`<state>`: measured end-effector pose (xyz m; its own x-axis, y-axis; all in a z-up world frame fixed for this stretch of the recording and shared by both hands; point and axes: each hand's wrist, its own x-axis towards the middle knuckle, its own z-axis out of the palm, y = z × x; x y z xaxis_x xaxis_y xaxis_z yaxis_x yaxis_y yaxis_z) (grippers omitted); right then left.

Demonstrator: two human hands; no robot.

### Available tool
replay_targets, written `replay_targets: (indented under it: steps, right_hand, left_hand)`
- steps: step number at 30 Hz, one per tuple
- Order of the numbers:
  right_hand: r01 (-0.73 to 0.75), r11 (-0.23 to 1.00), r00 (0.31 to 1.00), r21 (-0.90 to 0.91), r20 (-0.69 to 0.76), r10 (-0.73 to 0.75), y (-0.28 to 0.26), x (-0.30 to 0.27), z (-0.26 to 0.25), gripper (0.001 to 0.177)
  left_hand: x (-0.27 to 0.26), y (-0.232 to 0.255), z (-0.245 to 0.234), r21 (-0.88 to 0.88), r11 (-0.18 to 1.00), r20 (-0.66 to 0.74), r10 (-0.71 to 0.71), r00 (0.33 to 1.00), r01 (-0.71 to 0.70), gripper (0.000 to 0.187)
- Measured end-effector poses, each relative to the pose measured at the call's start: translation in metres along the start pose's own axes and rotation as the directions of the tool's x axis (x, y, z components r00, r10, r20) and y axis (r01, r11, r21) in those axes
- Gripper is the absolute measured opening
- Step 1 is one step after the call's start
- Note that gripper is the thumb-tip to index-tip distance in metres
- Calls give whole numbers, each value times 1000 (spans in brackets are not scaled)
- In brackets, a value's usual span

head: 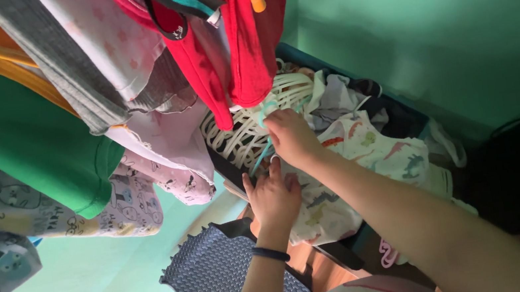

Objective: Organizing and hanging baby clothes on hangers and a rack.

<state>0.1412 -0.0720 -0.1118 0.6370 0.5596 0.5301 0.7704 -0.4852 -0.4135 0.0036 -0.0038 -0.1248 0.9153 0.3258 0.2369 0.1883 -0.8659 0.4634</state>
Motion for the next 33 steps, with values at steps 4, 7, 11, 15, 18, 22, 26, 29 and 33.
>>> replay_targets:
  steps: [4, 7, 11, 15, 18, 22, 26, 29, 33]
  right_hand:
    - [96, 985, 978, 146, -196, -66, -9, -8, -25, 24]
    - [103, 981, 968, 164, -244, -61, -16, -9, -49, 25]
    - [248, 965, 925, -80, -278, -261, -21, -12, -80, 29]
    - [232, 945, 894, -230, -333, -300, -11, -24, -111, 31]
    - [97, 960, 900, -262, -389, -197, 3, -37, -136, 38]
    - [-83, 988, 928, -131, -370, 29, 12, -54, -159, 34]
    - [-76, 984, 926, -162, -377, 10, 22, -69, -163, 32]
    - [-119, 967, 937, -224, -348, 35, 32, -76, -163, 31]
    - [-104, 973, 939, -208, -344, 27, 40, -80, -163, 29]
  left_hand:
    - [-2, 5, -7, 23, 998, 82, -57, 995, 56, 58]
    - [-5, -1, 2, 27, 1000, 0, 0, 1000, 0, 53]
    - [-6, 1, 0, 44, 998, -34, 34, 999, -32, 52]
    - [-6, 1, 1, 40, 999, -28, 26, 999, -24, 52]
    - [-7, 1, 0, 48, 999, -3, -25, 1000, 26, 47]
    - [-6, -8, 18, -25, 999, -37, -32, 999, 31, 31]
    - [-4, 3, 13, -76, 997, -334, -14, 943, -12, 28]
    - [-4, 14, 9, -127, 991, -370, -95, 924, 51, 24]
    - [-1, 9, 25, -442, 876, -80, -255, 963, 195, 36]
